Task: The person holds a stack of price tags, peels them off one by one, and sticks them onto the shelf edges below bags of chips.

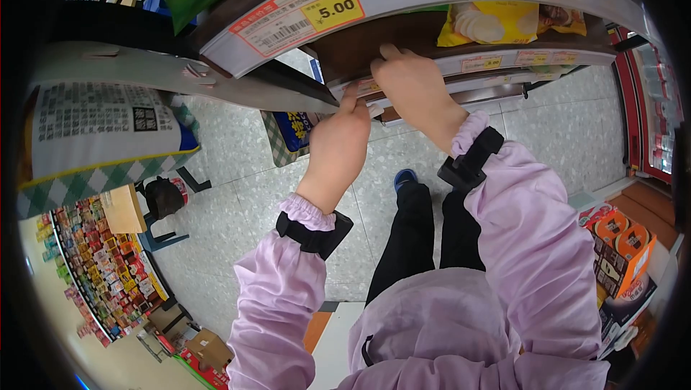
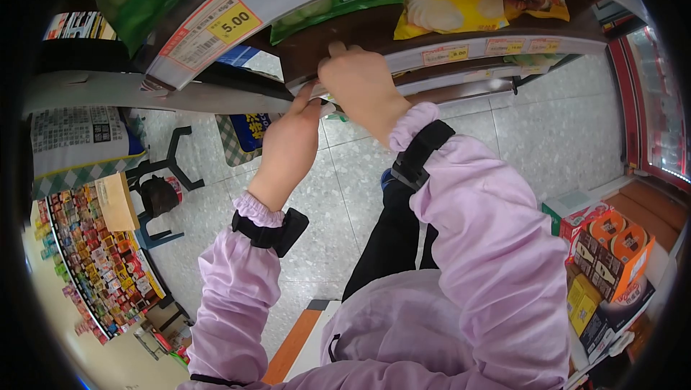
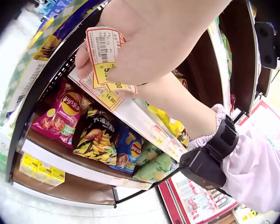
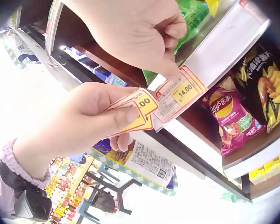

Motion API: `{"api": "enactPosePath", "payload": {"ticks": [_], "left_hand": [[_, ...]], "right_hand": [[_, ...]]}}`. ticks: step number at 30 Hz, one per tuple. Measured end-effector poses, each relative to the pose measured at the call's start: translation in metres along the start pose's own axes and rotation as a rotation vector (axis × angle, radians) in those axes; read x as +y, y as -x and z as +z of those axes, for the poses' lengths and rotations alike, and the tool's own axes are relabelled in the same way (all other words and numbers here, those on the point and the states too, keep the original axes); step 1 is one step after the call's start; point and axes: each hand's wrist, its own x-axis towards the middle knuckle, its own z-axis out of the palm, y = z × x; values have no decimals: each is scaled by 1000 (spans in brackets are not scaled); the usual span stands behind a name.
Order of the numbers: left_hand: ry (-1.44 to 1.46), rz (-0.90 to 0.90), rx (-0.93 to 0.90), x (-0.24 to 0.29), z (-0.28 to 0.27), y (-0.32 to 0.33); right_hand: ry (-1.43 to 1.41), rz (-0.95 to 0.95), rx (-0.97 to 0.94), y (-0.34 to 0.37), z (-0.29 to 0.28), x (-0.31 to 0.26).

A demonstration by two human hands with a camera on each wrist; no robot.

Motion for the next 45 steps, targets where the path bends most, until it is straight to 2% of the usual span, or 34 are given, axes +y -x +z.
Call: {"api": "enactPosePath", "payload": {"ticks": [2,5,12,14,15,16,17,18,19,20,21,22,23,25,28,29,32,37,40,42,45], "left_hand": [[6,9,-21,1,-2,0],[-5,-12,-73,3,-2,-1],[77,-32,-35,8,-10,12],[229,-32,0,8,-7,22],[371,-9,92,9,-5,25],[364,2,111,13,-10,27],[483,-62,32,17,-16,30],[602,-124,-49,22,-23,32],[596,-111,-31,29,-30,35],[919,-232,-105,38,-36,37],[1242,-351,-187,47,-45,37],[1237,-339,-177,54,-53,37],[1371,-319,-215,63,-63,38],[1542,-272,-298,77,-87,38],[1666,-208,-262,104,-120,39],[1686,-180,-274,113,-129,38],[1639,-98,-343,132,-149,39],[1589,-18,-417,156,-164,37],[1686,73,-390,166,-169,37],[1770,112,-391,172,-175,38],[1769,88,-378,182,-182,35]], "right_hand": [[-15,9,-1,0,-1,-2],[106,-26,-31,-1,-1,-4],[73,50,36,24,-46,9],[29,142,-3,40,-56,12],[38,138,16,49,-59,13],[-83,168,18,59,-63,12],[-206,194,18,68,-69,11],[-196,190,36,77,-78,9],[-341,201,6,85,-87,6],[-488,208,-27,91,-96,4],[-480,201,-11,96,-105,3],[-607,224,-39,101,-116,1],[-735,245,-71,106,-125,-1],[-828,259,-36,114,-144,-3],[-1009,316,-31,126,-175,-5],[-1101,363,-63,129,-184,-5],[-1214,296,-83,142,-206,-4],[-1201,249,-25,162,-232,2],[-1116,319,7,169,-249,9],[-1176,372,25,174,-253,17],[-1180,366,76,180,-258,23]]}}
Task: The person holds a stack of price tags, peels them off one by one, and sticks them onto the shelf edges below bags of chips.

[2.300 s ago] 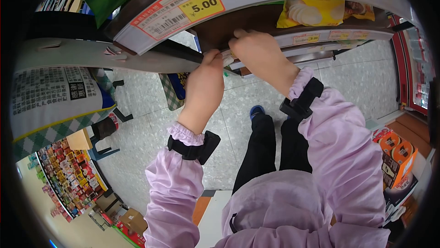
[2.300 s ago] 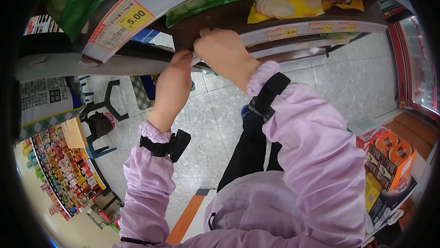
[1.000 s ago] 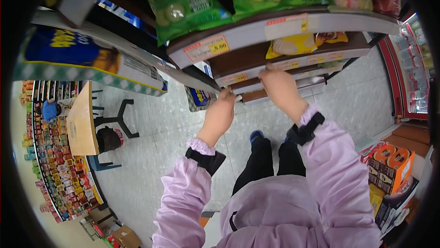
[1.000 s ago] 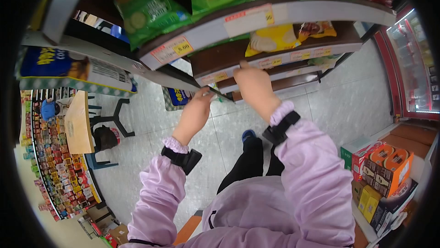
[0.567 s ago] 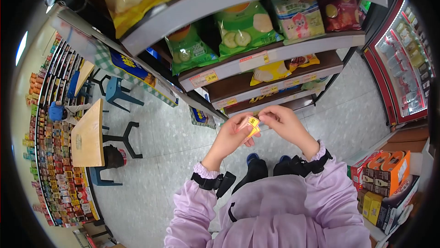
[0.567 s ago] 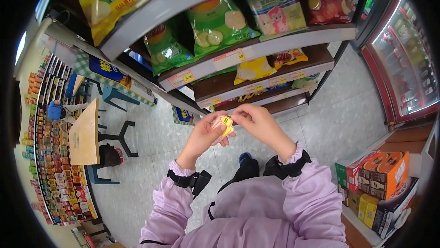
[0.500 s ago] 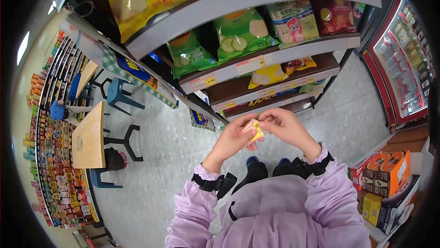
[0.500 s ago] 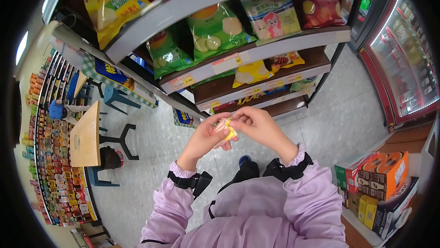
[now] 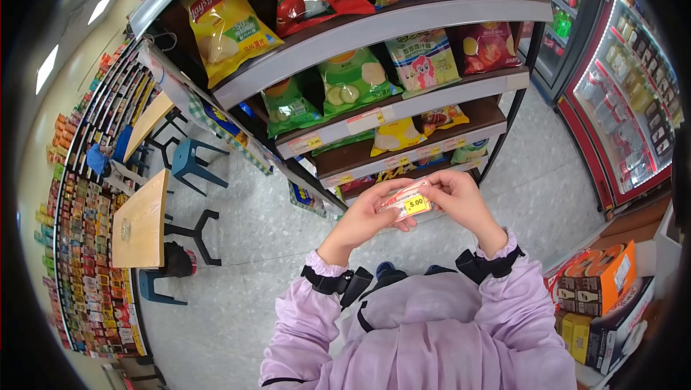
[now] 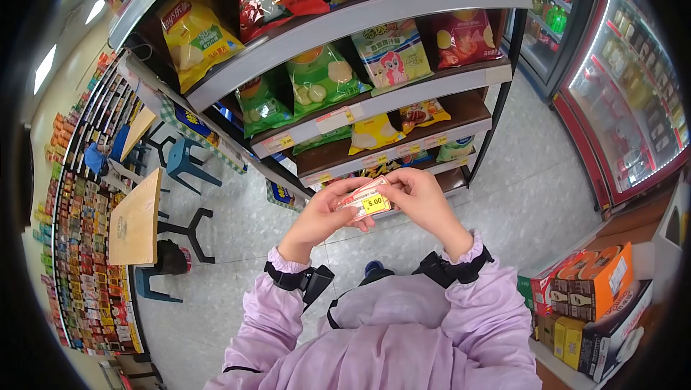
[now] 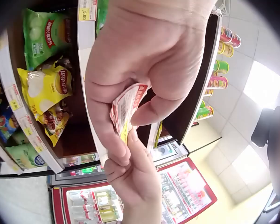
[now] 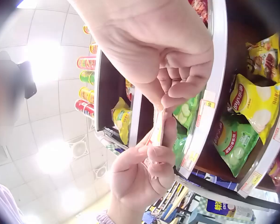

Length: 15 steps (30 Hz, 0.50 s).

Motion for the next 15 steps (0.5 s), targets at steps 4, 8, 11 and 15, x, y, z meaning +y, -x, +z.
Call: {"api": "enactPosePath", "payload": {"ticks": [4,8,11,15], "left_hand": [[5,-2,68,-4,9,-8],[40,21,91,-10,17,-16],[88,22,123,-15,23,-20],[122,44,124,-21,29,-26]], "right_hand": [[239,-64,105,9,-7,-4],[466,-256,150,17,-12,-5],[562,-252,142,23,-13,-12],[558,-275,136,24,-21,-5]]}}
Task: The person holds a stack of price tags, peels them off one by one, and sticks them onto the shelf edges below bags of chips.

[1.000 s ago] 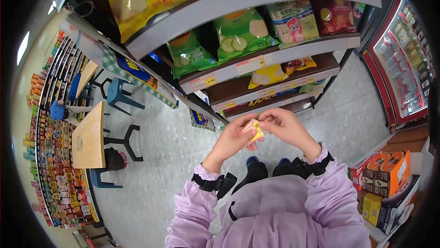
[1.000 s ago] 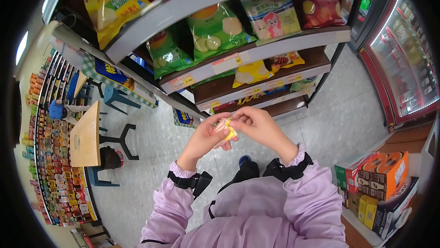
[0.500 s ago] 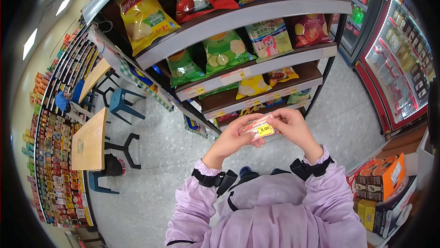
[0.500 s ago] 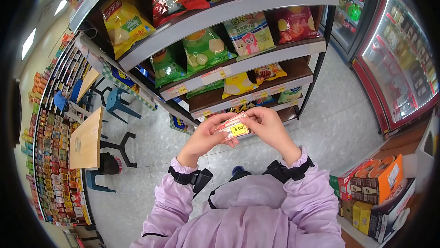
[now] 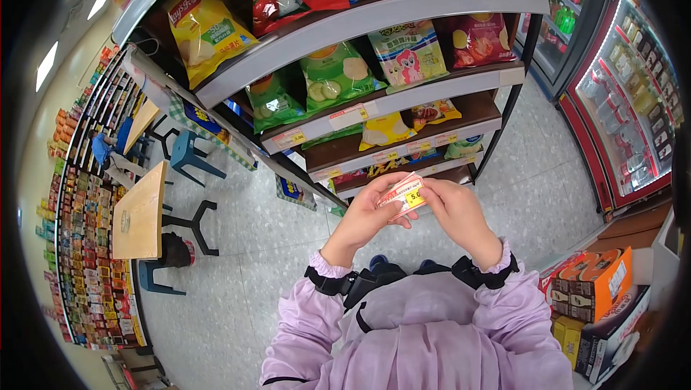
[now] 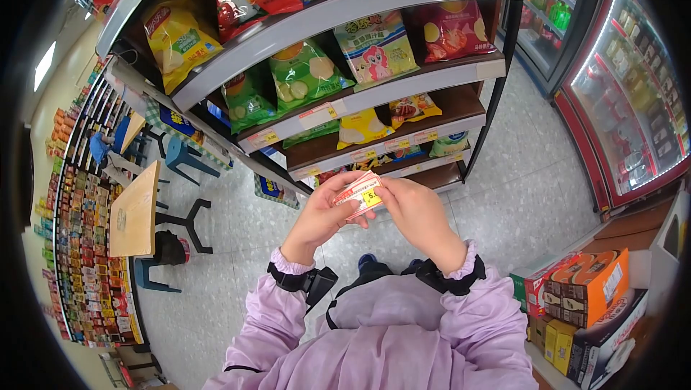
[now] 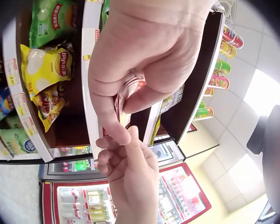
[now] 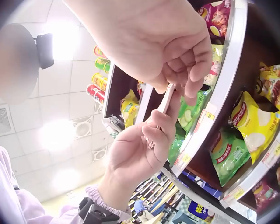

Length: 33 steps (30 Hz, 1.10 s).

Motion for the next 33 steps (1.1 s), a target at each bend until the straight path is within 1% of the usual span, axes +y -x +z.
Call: {"api": "enactPosePath", "payload": {"ticks": [2,4,7,11,14,16,17,19,23,26,29,33], "left_hand": [[15,-1,7,-2,3,-2],[21,-24,-2,-4,4,-5],[12,-34,15,-5,12,-10],[-7,-49,17,-11,18,-18],[-9,-64,10,-15,19,-20],[-6,-71,1,-16,21,-22],[-8,-73,4,-17,23,-23],[-34,-82,-9,-16,26,-27],[-79,-113,-17,-16,33,-34],[-34,-162,0,-13,38,-35],[28,-196,-32,-15,36,-39],[-23,-184,-67,-18,36,-43]], "right_hand": [[-41,7,3,0,-3,5],[-98,103,-30,0,-6,11],[-76,107,-66,4,-10,13],[-55,78,-38,6,-16,19],[-107,80,-46,7,-22,26],[-161,180,-10,5,-29,26],[-165,181,-11,5,-30,29],[-389,229,-14,5,-31,36],[-414,255,-45,4,-37,45],[-454,285,-49,5,-37,52],[-501,331,-27,8,-39,57],[-547,355,-22,11,-40,64]]}}
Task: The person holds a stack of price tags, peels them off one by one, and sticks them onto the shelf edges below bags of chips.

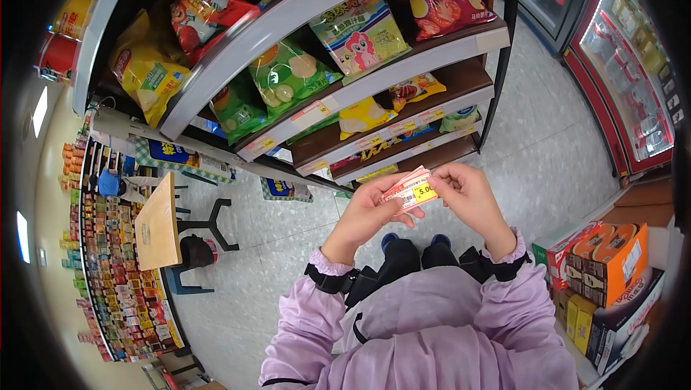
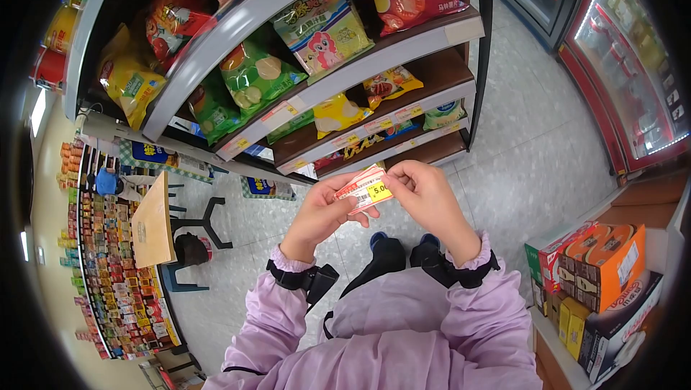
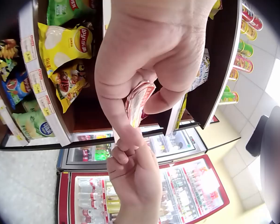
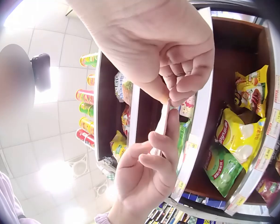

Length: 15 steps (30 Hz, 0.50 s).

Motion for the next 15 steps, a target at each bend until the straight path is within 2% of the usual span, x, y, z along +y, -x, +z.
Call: {"api": "enactPosePath", "payload": {"ticks": [15], "left_hand": [[-60,-41,17,1,4,-6]], "right_hand": [[-58,17,9,4,-5,1]]}}
